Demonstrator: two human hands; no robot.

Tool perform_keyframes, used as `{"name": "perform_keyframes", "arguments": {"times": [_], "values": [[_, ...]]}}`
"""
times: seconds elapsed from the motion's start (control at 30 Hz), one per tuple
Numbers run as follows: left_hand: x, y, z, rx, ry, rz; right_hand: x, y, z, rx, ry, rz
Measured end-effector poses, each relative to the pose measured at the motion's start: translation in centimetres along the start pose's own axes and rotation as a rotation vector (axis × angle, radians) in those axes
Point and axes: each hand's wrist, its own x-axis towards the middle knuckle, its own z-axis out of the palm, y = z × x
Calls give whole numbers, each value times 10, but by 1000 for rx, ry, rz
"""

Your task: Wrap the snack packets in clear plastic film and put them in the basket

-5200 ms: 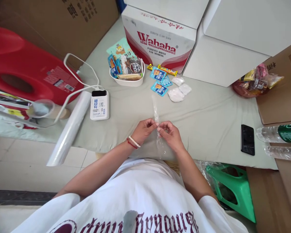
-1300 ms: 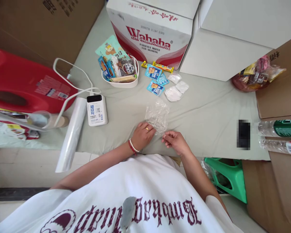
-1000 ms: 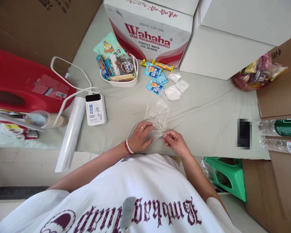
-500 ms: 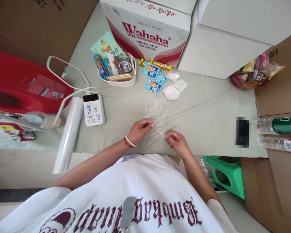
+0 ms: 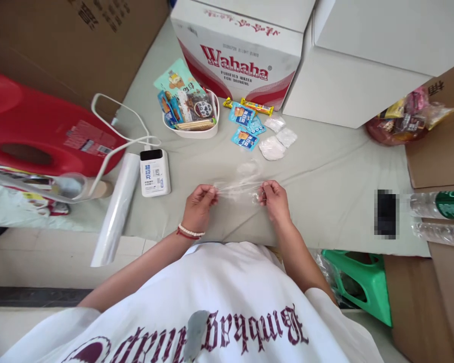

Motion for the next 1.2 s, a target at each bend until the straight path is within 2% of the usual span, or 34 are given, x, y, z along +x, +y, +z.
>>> {"name": "perform_keyframes", "arguments": {"times": [0.07,0.1,0.17,0.27,0.3,0.37,0.43,0.5,0.53,0.6,0.67,0.73,0.8,0.87,0.97,1.0,1.1,1.2], "values": [[-3,-1,-19,101,88,-29,1,3,0,-15,-7,0],[-6,1,-26,184,115,-1,0,3,-1,-44,-27,-15],[-12,13,-29,380,141,156,-4,3,0,-119,-66,-75],[-8,39,-11,705,90,462,-14,-3,3,-253,-112,-194],[-2,45,-3,804,51,507,-17,-6,4,-291,-121,-226],[14,53,13,915,-84,458,-21,-9,1,-354,-129,-266],[33,52,20,850,-238,295,-22,-8,-8,-398,-101,-282],[47,43,19,640,-310,185,-23,-2,-24,-428,-53,-282],[52,38,17,522,-292,158,-24,1,-34,-438,-33,-273],[53,27,12,345,-182,131,-25,8,-55,-481,-51,-229],[48,18,9,285,-78,113,-27,8,-71,-568,-162,-185],[40,15,9,304,-59,134,-27,0,-79,-679,-244,-225],[30,16,13,353,-90,201,-25,-15,-74,-779,-219,-369],[22,21,17,411,-125,285,-19,-30,-57,-836,-224,-492],[16,29,20,477,-199,348,-7,-41,-24,-819,-416,-447],[15,31,19,504,-231,350,-2,-40,-15,-805,-439,-415],[16,30,11,589,-276,321,9,-31,-1,-760,-297,-418],[17,25,1,589,-198,256,11,-19,-1,-645,-202,-389]]}}
